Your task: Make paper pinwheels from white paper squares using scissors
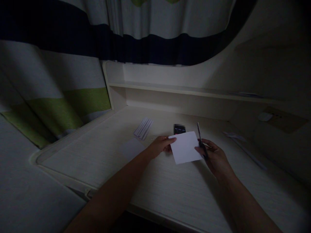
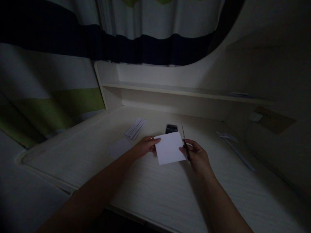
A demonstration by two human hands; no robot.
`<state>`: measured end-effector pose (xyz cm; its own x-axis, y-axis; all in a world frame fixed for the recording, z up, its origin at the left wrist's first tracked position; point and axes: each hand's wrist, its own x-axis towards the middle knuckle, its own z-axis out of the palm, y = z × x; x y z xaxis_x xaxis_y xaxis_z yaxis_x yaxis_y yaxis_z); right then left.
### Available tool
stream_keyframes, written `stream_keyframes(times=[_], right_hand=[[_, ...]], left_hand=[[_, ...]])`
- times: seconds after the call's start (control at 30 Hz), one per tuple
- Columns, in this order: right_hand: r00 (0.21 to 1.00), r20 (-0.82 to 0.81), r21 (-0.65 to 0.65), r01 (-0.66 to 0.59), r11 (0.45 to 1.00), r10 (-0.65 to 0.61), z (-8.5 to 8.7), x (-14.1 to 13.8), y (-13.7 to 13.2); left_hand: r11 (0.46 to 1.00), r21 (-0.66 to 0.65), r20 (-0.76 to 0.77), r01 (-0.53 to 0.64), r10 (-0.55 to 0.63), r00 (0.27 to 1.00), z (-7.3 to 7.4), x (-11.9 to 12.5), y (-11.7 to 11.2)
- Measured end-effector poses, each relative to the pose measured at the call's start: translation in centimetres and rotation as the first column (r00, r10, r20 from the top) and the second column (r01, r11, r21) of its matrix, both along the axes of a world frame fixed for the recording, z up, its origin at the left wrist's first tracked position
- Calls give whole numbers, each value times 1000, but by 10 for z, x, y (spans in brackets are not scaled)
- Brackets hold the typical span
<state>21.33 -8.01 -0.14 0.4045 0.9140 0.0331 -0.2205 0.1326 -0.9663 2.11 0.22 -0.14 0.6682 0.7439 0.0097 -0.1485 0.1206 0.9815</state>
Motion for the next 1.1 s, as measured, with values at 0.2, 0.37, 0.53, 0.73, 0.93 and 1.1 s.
stream_keyframes(times=[0.2,0.37,0.53,0.73,0.93,1.1], right_hand=[[961,-160,139,247,959,-224,-3,0,6],[943,-264,141,243,960,-200,-6,-10,7],[937,-317,107,189,976,-147,-8,-18,5],[939,-334,115,131,985,-86,-9,-23,4],[939,-334,91,120,989,-84,-11,-26,3],[938,-339,92,103,990,-66,-12,-29,2]], left_hand=[[983,-83,122,165,-154,981,-16,17,-14],[998,-65,127,14,-6,992,-23,27,-22],[976,-126,159,-175,194,968,-18,26,-17],[948,-122,250,-295,317,915,-16,24,-15],[968,-140,351,-210,246,903,-15,27,-21],[984,-123,371,-128,165,914,-19,36,-29]])
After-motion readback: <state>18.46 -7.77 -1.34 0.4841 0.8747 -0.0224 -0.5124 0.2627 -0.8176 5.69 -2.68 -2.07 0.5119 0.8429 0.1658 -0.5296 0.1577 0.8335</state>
